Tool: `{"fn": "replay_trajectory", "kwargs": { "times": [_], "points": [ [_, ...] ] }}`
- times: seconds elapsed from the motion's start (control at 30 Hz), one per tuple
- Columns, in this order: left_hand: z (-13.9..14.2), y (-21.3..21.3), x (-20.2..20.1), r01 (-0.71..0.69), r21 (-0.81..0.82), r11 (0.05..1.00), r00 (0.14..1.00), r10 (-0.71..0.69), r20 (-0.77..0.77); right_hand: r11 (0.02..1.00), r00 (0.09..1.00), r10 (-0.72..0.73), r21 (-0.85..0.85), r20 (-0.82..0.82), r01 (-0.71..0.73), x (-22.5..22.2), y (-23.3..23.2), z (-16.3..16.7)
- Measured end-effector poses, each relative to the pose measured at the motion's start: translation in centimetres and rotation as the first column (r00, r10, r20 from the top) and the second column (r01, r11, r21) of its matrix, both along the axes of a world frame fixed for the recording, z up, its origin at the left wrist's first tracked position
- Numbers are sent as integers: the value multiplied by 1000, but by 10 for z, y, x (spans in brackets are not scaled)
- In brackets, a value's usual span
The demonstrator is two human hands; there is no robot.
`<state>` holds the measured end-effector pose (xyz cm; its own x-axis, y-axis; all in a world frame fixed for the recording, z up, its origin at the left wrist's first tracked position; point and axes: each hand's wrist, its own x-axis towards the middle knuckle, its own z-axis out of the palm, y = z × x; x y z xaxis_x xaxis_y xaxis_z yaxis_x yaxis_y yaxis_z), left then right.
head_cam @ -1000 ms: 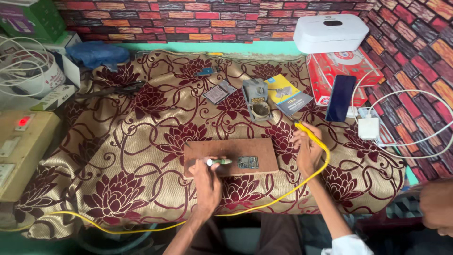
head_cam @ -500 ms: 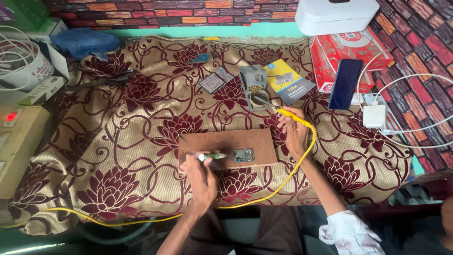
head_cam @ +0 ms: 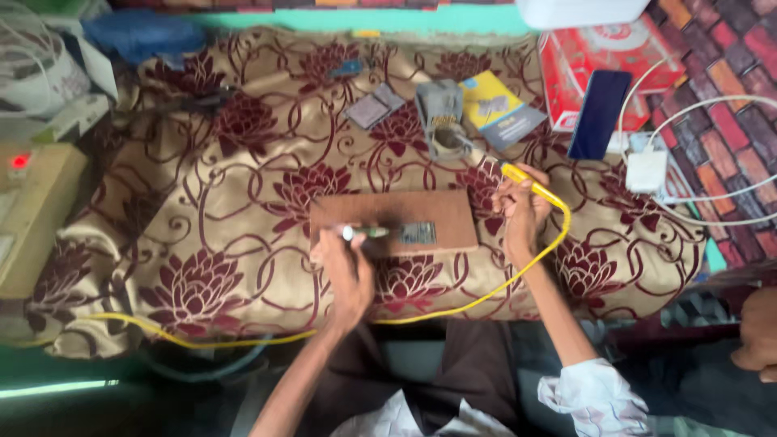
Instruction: The person sits on the floor and solders a small circuit board using a soldering iron and solder wire. They repeatedly apply heat and solder to the board's components while holding the board steady with their other hand.
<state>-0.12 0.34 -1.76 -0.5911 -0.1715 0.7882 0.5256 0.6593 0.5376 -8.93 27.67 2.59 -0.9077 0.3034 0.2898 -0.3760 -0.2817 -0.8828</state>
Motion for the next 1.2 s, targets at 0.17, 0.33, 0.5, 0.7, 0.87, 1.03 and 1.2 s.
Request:
{"fn": "replay_trajectory", "kwargs": {
  "times": [0.17,0.33,0.5,0.7,0.87,1.03,1.2],
  "points": [
    [5,5,0,4,237,971,974,-57,218,990,998,-16,-137,-63,7,55,13,6],
    [16,0,6,-55,128,990,981,29,193,980,987,55,-183,-150,-83,79,18,15],
    [21,3,12,54,253,966,979,-101,178,980,998,-48,-193,-33,41,69,12,-8],
    [4,10,3,152,312,938,972,-199,127,963,995,-42,-260,90,65,54,12,-35],
    [-10,11,-4,-6,124,992,999,0,50,969,993,-87,-223,78,103,57,8,-40],
    [-4,7,-8,53,199,979,983,-86,161,978,992,-106,-172,67,116,54,6,-45],
    [11,10,-4,-33,165,986,976,-4,218,983,990,-104,-142,90,116,55,9,-55]
  ]
}}
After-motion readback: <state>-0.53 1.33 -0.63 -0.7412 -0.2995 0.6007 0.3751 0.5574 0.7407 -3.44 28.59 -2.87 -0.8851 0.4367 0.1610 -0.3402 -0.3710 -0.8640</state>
